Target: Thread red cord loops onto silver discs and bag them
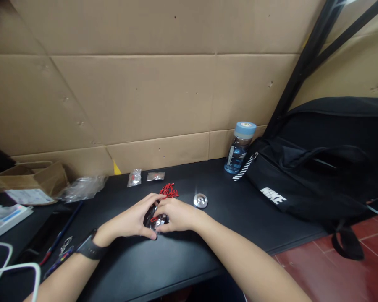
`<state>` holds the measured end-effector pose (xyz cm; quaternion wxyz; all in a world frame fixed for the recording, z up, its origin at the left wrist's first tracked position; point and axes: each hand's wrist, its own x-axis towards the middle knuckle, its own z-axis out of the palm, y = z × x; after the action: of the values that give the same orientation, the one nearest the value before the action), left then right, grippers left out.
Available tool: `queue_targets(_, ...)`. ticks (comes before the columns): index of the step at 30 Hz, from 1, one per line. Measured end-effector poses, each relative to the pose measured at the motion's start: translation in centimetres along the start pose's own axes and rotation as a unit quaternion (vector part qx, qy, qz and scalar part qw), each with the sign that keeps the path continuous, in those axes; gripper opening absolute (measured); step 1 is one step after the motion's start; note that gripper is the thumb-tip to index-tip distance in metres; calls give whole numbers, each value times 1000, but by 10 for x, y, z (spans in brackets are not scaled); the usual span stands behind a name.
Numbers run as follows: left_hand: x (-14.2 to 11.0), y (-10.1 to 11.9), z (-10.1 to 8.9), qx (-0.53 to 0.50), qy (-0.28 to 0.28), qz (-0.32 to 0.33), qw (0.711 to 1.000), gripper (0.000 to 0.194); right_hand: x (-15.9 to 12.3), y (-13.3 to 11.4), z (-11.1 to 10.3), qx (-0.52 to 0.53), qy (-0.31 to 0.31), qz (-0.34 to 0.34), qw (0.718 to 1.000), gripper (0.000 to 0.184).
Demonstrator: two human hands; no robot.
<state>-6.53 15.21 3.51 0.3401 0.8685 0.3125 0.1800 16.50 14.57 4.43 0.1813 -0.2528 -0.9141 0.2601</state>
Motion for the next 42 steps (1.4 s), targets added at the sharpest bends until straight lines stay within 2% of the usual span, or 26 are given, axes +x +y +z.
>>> queue_targets(5,-2,0,-1,36,5,-10,999,105,-4,1,-7,-17,-1,10,1000,31)
queue_targets(13,-4,0,-11,88,2,-23,996,79,-9,5,-14,-52,33,36,997,18)
queue_targets(20,-4,-4,-9,90,10,-24,996,80,-9,7,-13,-71,50,43,995,12)
queue_targets(35,-4,1,-9,89,10,-27,996,80,-5,6,-6,-54,49,45,996,12)
queue_targets(42,-5,4,-9,84,13,-26,996,76,-2,2,-6,-42,42,45,997,24)
